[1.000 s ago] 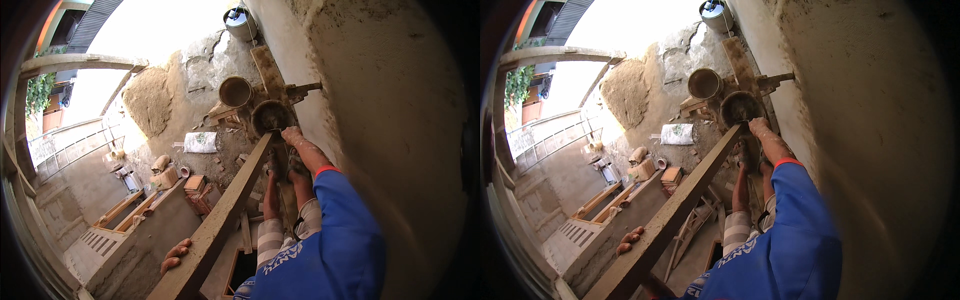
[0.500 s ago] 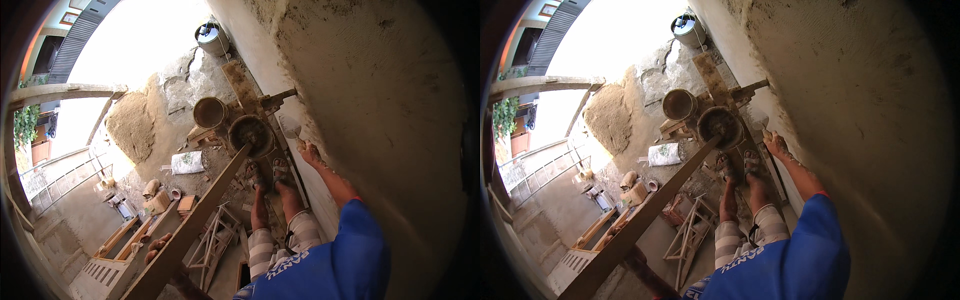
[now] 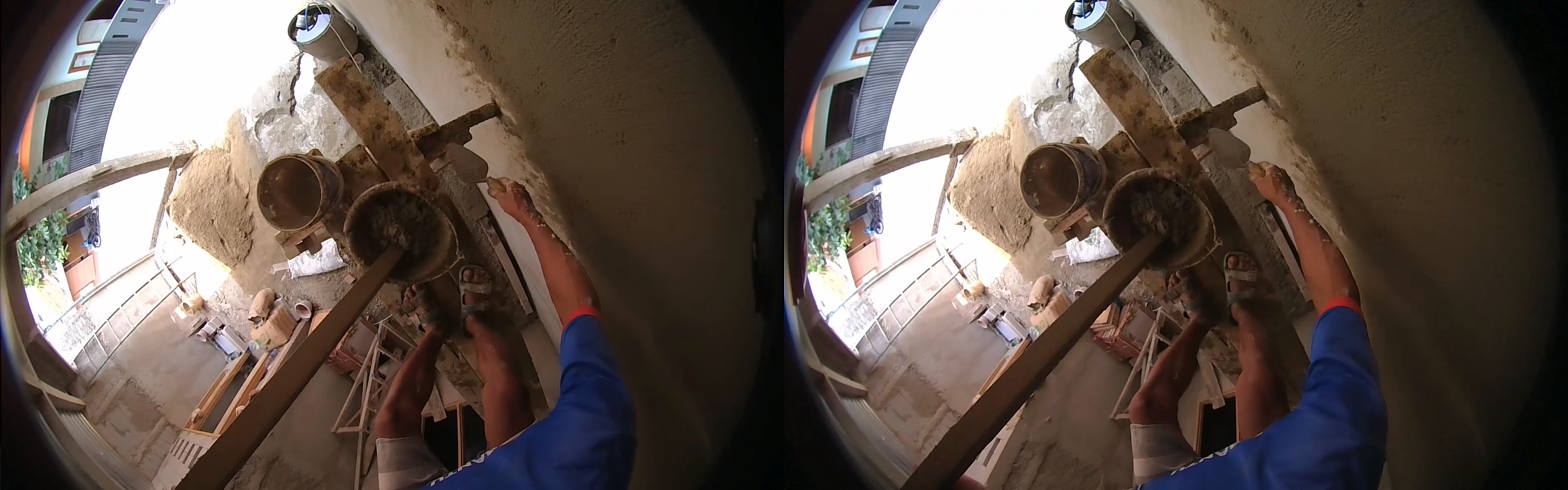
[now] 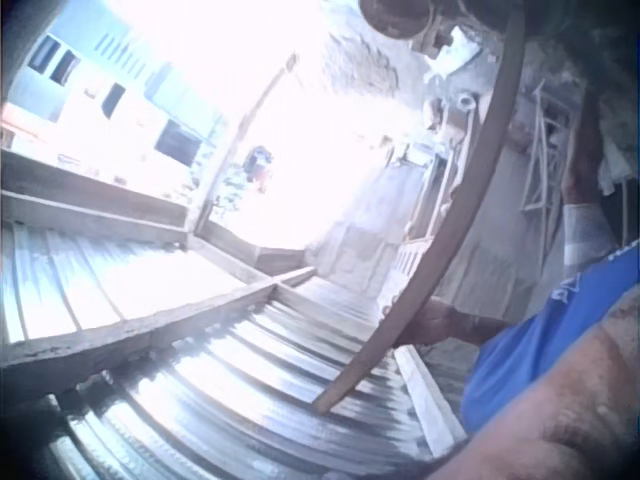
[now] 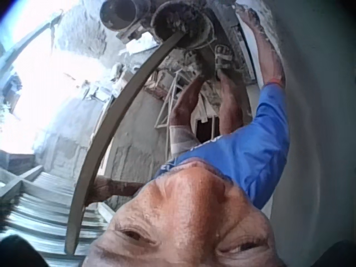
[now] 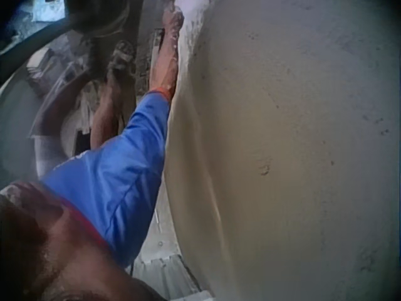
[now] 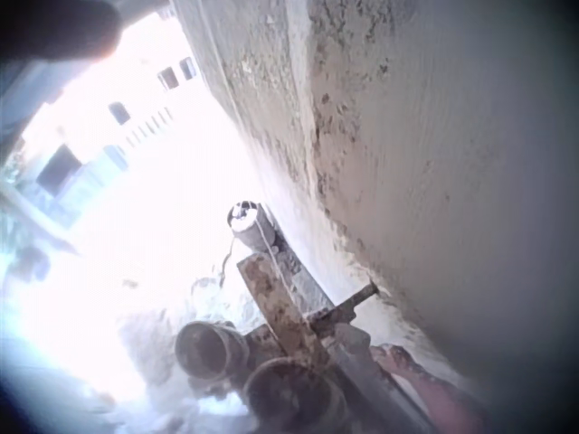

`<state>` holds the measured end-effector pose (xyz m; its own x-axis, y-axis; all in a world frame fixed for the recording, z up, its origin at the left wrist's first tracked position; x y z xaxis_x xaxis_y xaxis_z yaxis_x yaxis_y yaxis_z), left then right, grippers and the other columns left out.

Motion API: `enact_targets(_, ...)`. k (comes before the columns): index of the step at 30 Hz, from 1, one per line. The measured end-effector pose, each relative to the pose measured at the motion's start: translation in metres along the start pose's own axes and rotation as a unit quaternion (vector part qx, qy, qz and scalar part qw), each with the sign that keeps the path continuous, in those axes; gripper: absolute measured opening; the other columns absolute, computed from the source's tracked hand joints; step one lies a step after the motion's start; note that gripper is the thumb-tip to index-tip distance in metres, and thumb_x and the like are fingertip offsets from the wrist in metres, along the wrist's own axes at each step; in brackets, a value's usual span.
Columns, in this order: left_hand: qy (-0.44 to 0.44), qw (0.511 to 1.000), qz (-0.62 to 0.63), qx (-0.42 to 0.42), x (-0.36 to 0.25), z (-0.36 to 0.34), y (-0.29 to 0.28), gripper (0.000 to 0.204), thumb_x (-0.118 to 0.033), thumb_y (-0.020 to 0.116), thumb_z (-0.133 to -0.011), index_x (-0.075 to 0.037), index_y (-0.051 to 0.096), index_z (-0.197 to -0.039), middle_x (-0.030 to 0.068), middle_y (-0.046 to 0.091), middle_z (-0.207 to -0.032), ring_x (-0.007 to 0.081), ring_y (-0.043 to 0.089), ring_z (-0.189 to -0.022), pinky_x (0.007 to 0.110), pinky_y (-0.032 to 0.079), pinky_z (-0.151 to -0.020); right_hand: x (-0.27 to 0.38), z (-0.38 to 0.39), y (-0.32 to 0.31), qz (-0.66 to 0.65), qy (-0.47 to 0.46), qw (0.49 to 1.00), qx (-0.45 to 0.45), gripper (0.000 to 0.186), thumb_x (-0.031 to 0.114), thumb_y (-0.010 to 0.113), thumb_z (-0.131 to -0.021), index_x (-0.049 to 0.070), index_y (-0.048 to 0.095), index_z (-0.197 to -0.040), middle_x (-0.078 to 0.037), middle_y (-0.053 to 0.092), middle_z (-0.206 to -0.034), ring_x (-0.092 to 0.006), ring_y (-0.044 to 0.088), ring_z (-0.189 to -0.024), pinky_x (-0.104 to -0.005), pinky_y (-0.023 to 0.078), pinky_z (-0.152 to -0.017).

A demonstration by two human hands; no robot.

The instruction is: The person applies wet plaster to a wall using a trowel and then smooths the surface with a long wooden leveling board.

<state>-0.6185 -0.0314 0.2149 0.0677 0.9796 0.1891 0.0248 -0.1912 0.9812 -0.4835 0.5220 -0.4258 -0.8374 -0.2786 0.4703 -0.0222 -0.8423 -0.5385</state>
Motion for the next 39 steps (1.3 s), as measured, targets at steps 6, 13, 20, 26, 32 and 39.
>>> enact_targets(6,0.166,0.756,-0.632,-0.039,-0.015,-0.010,-0.006,0.031,-0.030,0.053,-0.091,-0.003,0.063,-0.102,0.0180,0.060,-0.111,0.0334,0.054,-0.103,0.052,0.036,-0.096,0.004,-0.022,0.045,-0.238,0.073,0.957,0.151,0.037,0.031,0.049,-0.090,0.001,0.056,-0.111,-0.009,0.058,-0.073,-0.0142,0.055,-0.051,-0.0297,0.046,-0.045)
enact_targets(13,-0.030,0.976,0.096,-0.192,-0.024,-0.011,-0.003,0.026,-0.020,0.056,-0.090,0.004,0.062,-0.098,0.0224,0.062,-0.100,0.0389,0.058,-0.092,0.056,0.043,-0.085,-0.014,-0.084,0.083,-0.235,0.069,0.940,0.239,0.038,0.035,0.045,-0.092,0.002,0.056,-0.108,-0.009,0.058,-0.074,-0.0148,0.055,-0.055,-0.0296,0.048,-0.048)
enact_targets(20,-0.203,0.788,0.502,-0.292,-0.008,-0.009,0.005,0.021,-0.012,0.058,-0.088,0.007,0.061,-0.097,0.0247,0.061,-0.096,0.0424,0.060,-0.083,0.056,0.048,-0.074,-0.038,-0.096,0.104,-0.221,-0.030,0.974,0.023,0.046,0.043,0.047,-0.090,0.002,0.058,-0.107,-0.003,0.053,-0.068,-0.0130,0.051,-0.054,-0.0292,0.045,-0.049)
enact_targets(26,-0.068,0.900,0.323,-0.286,-0.018,-0.019,0.006,0.022,-0.014,0.058,-0.088,0.006,0.062,-0.098,0.0229,0.061,-0.095,0.0414,0.059,-0.086,0.057,0.047,-0.074,-0.023,-0.072,0.097,-0.245,0.002,0.970,-0.006,0.054,0.048,0.053,-0.086,0.001,0.059,-0.113,-0.002,0.052,-0.068,-0.0111,0.048,-0.052,-0.0288,0.042,-0.048)
enact_targets(32,-0.236,0.671,0.641,-0.287,0.004,-0.020,0.012,0.022,-0.015,0.058,-0.089,0.004,0.061,-0.099,0.0214,0.061,-0.097,0.0399,0.059,-0.088,0.057,0.046,-0.077,-0.015,-0.075,0.096,-0.055,-0.011,0.998,-0.006,0.067,0.055,0.045,-0.087,-0.002,0.054,-0.120,-0.026,0.057,-0.115,-0.0417,0.054,-0.107,-0.0436,0.043,-0.091)
enact_targets(39,0.053,0.974,-0.075,-0.209,-0.002,-0.037,-0.018,0.022,-0.016,0.057,-0.089,0.003,0.060,-0.099,0.0205,0.061,-0.095,0.0401,0.059,-0.085,0.058,0.045,-0.078,-0.027,-0.068,0.087,-0.040,-0.023,0.995,-0.091,0.053,0.045,0.048,-0.088,0.000,0.058,-0.114,-0.024,0.062,-0.104,-0.0384,0.059,-0.099,-0.0434,0.046,-0.083)
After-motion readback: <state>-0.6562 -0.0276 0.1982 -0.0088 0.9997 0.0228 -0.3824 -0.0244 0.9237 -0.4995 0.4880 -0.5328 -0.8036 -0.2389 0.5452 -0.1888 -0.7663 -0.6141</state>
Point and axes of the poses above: each hand's wrist, its own z-axis away from the middle knuckle, its own y-axis out of the palm, x = y × z, the point moved 7 cm from there along -z, towards the middle knuckle
